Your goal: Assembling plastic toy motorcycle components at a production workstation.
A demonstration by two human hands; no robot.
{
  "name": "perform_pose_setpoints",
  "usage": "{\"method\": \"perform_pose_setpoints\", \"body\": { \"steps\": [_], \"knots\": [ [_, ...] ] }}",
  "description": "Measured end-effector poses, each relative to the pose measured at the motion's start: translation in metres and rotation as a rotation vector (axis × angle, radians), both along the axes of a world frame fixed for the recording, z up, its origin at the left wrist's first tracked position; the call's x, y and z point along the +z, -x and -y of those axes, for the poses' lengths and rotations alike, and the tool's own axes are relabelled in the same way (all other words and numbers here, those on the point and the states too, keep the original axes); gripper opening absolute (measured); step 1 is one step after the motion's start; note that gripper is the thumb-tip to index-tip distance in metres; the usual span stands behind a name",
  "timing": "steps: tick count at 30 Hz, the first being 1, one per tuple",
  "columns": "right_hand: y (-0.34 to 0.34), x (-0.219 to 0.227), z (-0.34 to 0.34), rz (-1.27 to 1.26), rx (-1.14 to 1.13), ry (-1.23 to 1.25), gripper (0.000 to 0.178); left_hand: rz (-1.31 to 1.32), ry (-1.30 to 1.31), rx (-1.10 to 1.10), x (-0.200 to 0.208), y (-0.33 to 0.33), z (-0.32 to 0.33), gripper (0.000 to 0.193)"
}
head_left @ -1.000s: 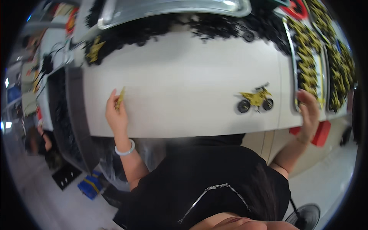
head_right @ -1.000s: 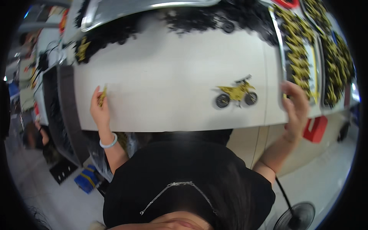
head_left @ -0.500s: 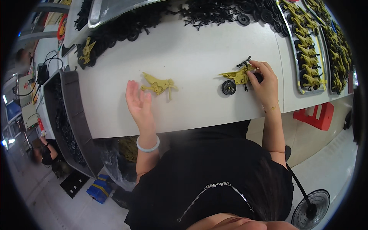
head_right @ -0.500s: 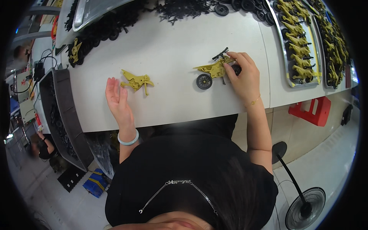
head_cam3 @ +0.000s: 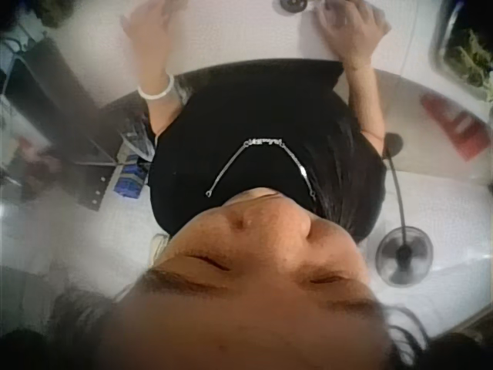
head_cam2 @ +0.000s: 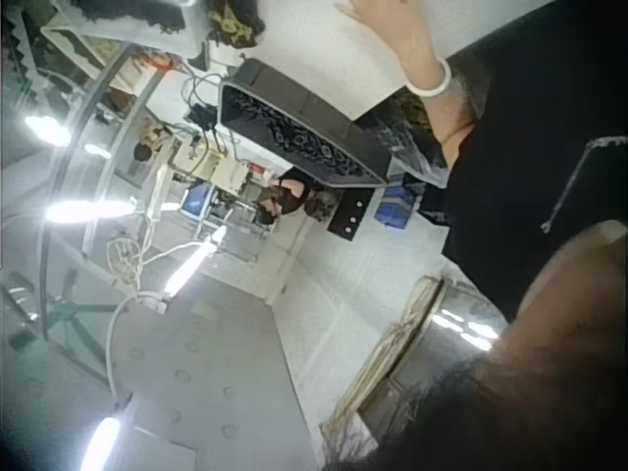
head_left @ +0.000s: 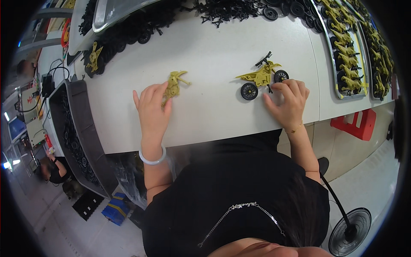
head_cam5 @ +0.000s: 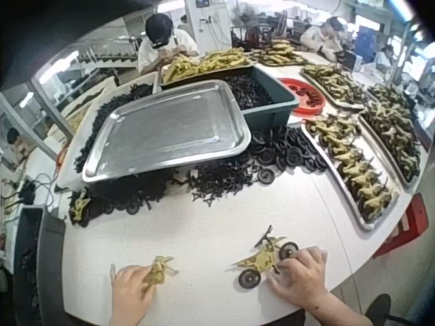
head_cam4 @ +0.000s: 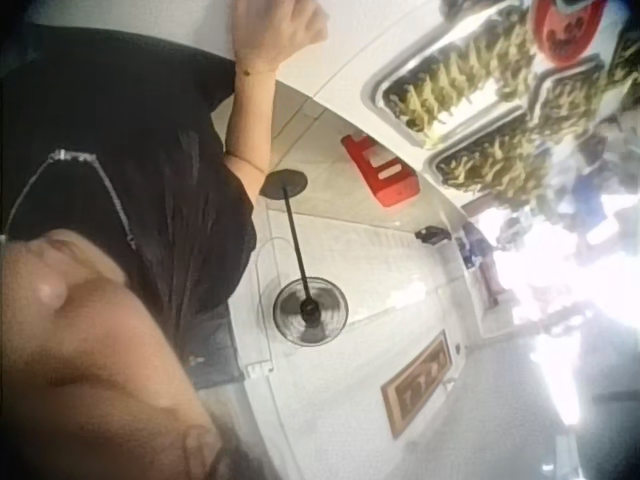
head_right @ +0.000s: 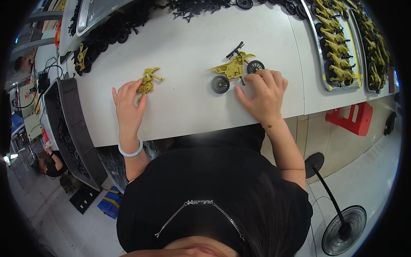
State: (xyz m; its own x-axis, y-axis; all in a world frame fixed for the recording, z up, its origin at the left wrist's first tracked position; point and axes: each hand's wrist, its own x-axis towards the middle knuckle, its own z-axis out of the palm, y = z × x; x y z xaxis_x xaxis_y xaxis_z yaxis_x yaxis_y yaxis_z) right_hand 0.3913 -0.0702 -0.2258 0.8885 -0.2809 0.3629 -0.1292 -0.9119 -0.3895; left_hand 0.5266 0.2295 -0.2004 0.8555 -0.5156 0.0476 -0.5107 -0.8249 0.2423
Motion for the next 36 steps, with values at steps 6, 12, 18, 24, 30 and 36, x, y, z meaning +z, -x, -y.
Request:
{"method": "perform_pose_setpoints", "body": {
  "steps": [6, 12, 18, 24, 30, 36],
  "knots": [
    [-0.005, -0.002, -0.028, 0.046, 0.08, -0.046, 0.015, -0.182, 0.364, 0.114, 0.009, 0.02, 0.042, 0.04],
    [-0.003, -0.01, -0.048, 0.045, 0.144, -0.068, 0.016, -0.164, 0.482, -0.197, 0.003, 0.04, 0.092, 0.035],
    [-0.003, -0.014, -0.049, 0.094, 0.168, -0.064, 0.017, -0.112, 0.387, -0.235, -0.006, 0.045, 0.096, 0.029],
    [-0.003, -0.016, -0.048, 0.08, 0.187, -0.064, 0.017, -0.072, 0.37, -0.226, -0.008, 0.046, 0.097, 0.03],
    [-0.003, -0.014, -0.049, 0.093, 0.181, -0.057, 0.017, -0.146, 0.386, -0.208, -0.008, 0.043, 0.098, 0.028],
    [-0.004, -0.013, -0.048, 0.13, 0.183, -0.027, 0.017, -0.525, 0.5, 0.006, -0.011, 0.039, 0.097, 0.027]
  ]
}}
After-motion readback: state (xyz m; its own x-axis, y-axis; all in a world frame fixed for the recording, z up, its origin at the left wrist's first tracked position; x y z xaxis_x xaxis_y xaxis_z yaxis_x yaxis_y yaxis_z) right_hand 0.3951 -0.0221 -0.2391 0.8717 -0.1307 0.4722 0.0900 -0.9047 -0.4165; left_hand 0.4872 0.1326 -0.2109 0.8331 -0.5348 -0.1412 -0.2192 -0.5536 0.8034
